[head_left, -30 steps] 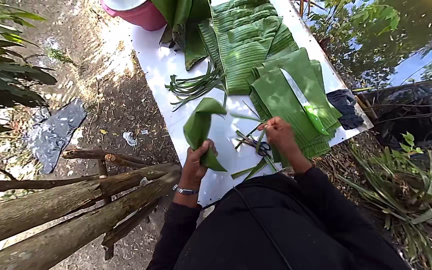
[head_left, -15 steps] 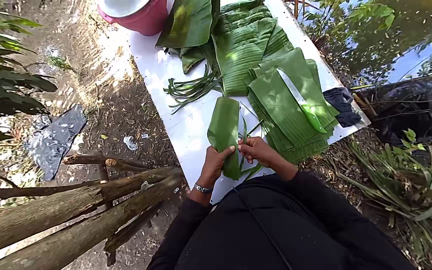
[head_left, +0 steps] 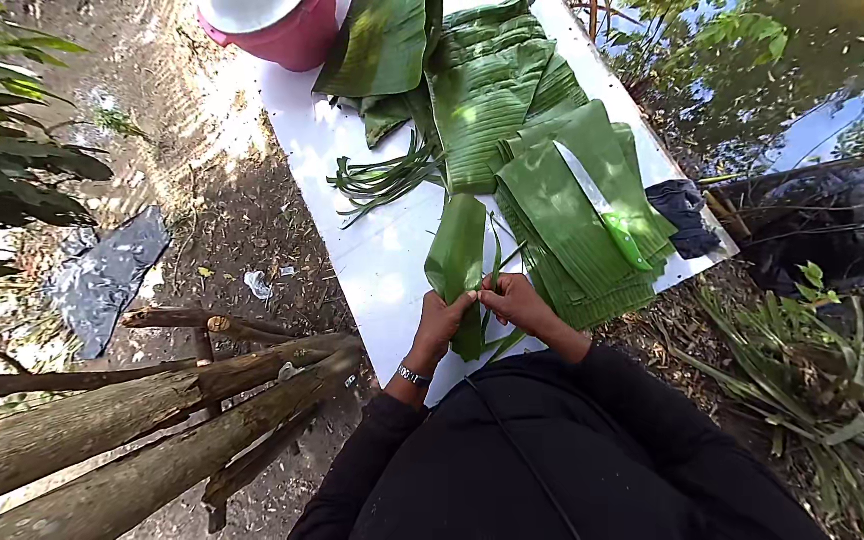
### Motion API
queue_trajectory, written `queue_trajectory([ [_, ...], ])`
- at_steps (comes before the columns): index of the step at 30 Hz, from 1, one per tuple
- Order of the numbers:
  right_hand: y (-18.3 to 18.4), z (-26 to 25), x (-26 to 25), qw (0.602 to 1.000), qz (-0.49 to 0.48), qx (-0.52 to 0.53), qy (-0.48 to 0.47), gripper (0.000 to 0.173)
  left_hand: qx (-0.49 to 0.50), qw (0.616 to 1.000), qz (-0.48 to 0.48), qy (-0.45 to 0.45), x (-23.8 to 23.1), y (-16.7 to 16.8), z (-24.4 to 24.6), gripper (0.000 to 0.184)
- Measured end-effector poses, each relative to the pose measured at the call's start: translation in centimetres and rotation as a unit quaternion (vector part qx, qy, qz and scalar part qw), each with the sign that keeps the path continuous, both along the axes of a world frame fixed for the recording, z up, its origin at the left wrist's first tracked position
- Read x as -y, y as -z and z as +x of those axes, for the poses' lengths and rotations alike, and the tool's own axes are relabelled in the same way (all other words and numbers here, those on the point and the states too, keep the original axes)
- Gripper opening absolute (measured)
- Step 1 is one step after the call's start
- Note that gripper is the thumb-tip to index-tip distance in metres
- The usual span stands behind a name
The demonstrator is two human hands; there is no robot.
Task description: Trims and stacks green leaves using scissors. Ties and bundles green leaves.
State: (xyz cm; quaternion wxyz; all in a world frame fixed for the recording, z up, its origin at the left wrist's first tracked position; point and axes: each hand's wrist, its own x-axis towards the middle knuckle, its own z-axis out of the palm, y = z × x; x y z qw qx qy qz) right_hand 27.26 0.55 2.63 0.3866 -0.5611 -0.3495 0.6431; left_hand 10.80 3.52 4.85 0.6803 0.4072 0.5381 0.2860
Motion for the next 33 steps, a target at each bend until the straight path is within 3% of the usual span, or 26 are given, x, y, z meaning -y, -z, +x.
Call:
queue_trajectory([
  [9, 0.6, 0.3, 0.0, 0.997, 0.008, 0.059, -0.041, 0.017, 0.035, 0.999, 0.000, 0.022, 0.6, 0.2, 0.1, 0.017],
  [13, 0.9, 1.1, -0.3, 0.999, 0.015, 0.041, 0.013, 0.011, 0.125, 0.991, -0.029, -0.042, -0.1, -1.1, -1.1, 0.021],
  [16, 0.8, 3.0, -0.4, 0.996, 0.001, 0.019, 0.085, 0.014, 0.285, 0.955, -0.012, -0.077, -1.9, -3.2, -4.5, 0.013],
  [18, 0.6, 4.6, -0.3, 0.989, -0.011, -0.017, 0.145, 0.015, 0.375, 0.918, 0.050, -0.115, -3.7, -4.5, -7.2, 0.023],
  [21, 0.3, 6.2, -0.3, 0.969, -0.029, -0.068, 0.237, 0.016, 0.413, 0.874, 0.113, -0.227, -5.8, -5.5, -10.2, 0.041],
  [23, 0.2, 6.3, -0.4, 0.957, -0.047, -0.098, 0.268, 0.016, 0.343, 0.887, 0.093, -0.295, -6.0, -5.7, -10.1, 0.039],
  [25, 0.1, 5.8, -0.5, 0.951, -0.082, -0.138, 0.264, 0.014, 0.199, 0.926, 0.035, -0.319, -5.1, -5.2, -8.0, 0.025],
  [27, 0.3, 4.5, -0.6, 0.944, -0.135, -0.185, 0.237, 0.008, 0.082, 0.957, -0.028, -0.276, -3.5, -3.7, -5.0, 0.010],
  [29, 0.5, 3.0, -0.6, 0.943, -0.186, -0.210, 0.182, 0.013, 0.037, 0.977, -0.056, -0.201, -1.8, -1.5, -2.5, 0.030],
  [33, 0.2, 0.9, -0.2, 0.966, -0.174, -0.188, 0.037, 0.013, 0.019, 0.993, -0.058, -0.099, 0.1, 1.4, -0.1, 0.033],
])
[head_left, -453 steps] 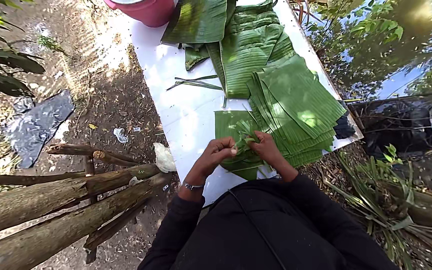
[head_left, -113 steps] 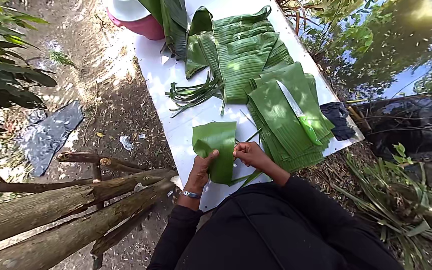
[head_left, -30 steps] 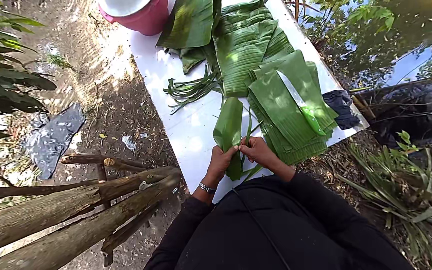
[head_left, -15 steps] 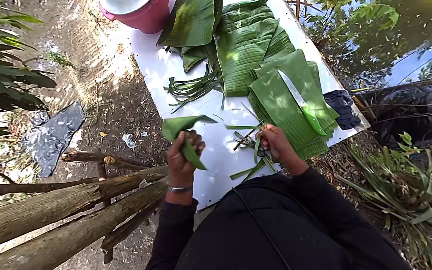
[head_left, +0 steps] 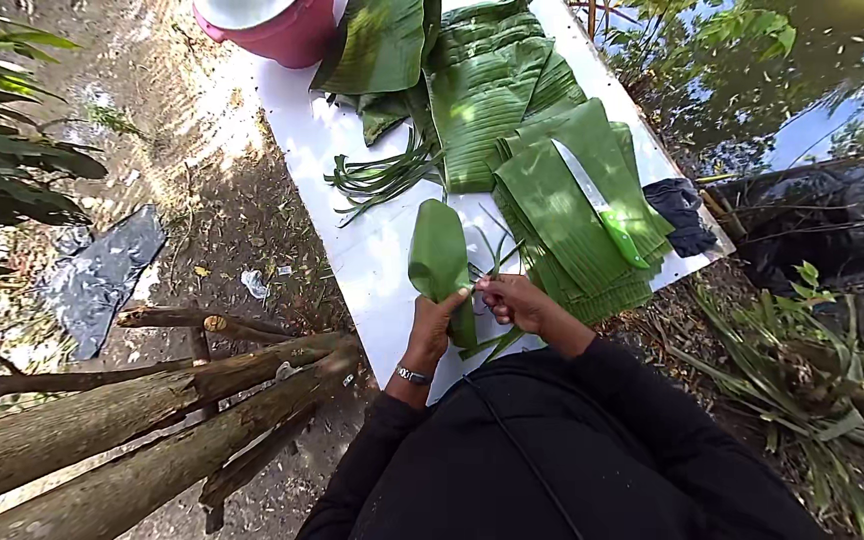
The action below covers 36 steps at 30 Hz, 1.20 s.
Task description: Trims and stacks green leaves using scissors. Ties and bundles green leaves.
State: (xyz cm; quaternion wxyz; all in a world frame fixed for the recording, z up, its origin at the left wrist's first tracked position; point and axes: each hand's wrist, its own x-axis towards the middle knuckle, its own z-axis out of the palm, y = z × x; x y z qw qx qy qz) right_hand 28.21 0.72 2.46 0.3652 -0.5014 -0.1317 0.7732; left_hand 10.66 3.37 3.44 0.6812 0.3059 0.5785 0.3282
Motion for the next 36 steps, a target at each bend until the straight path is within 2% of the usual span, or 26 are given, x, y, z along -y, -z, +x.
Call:
queue_trajectory([
  [4, -0.5, -0.8, 0.1, 0.995, 0.075, 0.065, -0.007, 0.006, -0.006, 0.999, 0.008, 0.042, -0.1, 0.0, 0.1, 0.035],
  [7, -0.5, -0.8, 0.0, 0.992, 0.087, 0.091, 0.003, 0.011, -0.001, 0.998, 0.010, 0.065, -0.2, -0.1, -0.2, 0.035],
  [10, -0.3, -0.1, 0.0, 0.986, 0.098, 0.134, -0.021, 0.019, 0.005, 0.999, -0.005, 0.047, -0.3, -0.2, -0.1, 0.027],
  [11, -0.1, 0.4, -0.1, 0.976, 0.120, 0.178, -0.039, 0.023, 0.004, 1.000, -0.009, 0.029, -0.3, -0.1, -0.1, 0.023],
  [13, 0.0, 1.9, -0.2, 0.930, 0.179, 0.300, -0.111, 0.030, -0.002, 1.000, -0.008, -0.007, -0.5, -0.2, -0.3, 0.019],
  [15, -0.5, 2.8, -0.1, 0.898, 0.188, 0.362, -0.164, 0.033, -0.012, 0.999, -0.006, -0.029, -0.6, -0.3, -0.4, 0.016],
  [18, -1.5, 2.3, 0.0, 0.914, 0.194, 0.319, -0.160, 0.031, -0.016, 1.000, 0.000, -0.021, -0.7, -0.4, -0.3, 0.015],
  [21, -0.7, 0.7, 0.1, 0.927, 0.211, 0.278, -0.133, 0.022, 0.004, 1.000, 0.015, 0.019, -0.4, -0.2, 0.0, 0.021],
  [28, 0.2, -0.4, 0.1, 0.923, 0.221, 0.300, -0.094, 0.014, 0.010, 0.999, 0.017, 0.042, 0.3, -0.1, 0.4, 0.031],
  [36, 0.0, -0.3, 0.0, 0.918, 0.233, 0.307, -0.095, 0.017, -0.012, 0.999, 0.030, 0.034, 0.2, -0.1, 0.3, 0.025],
])
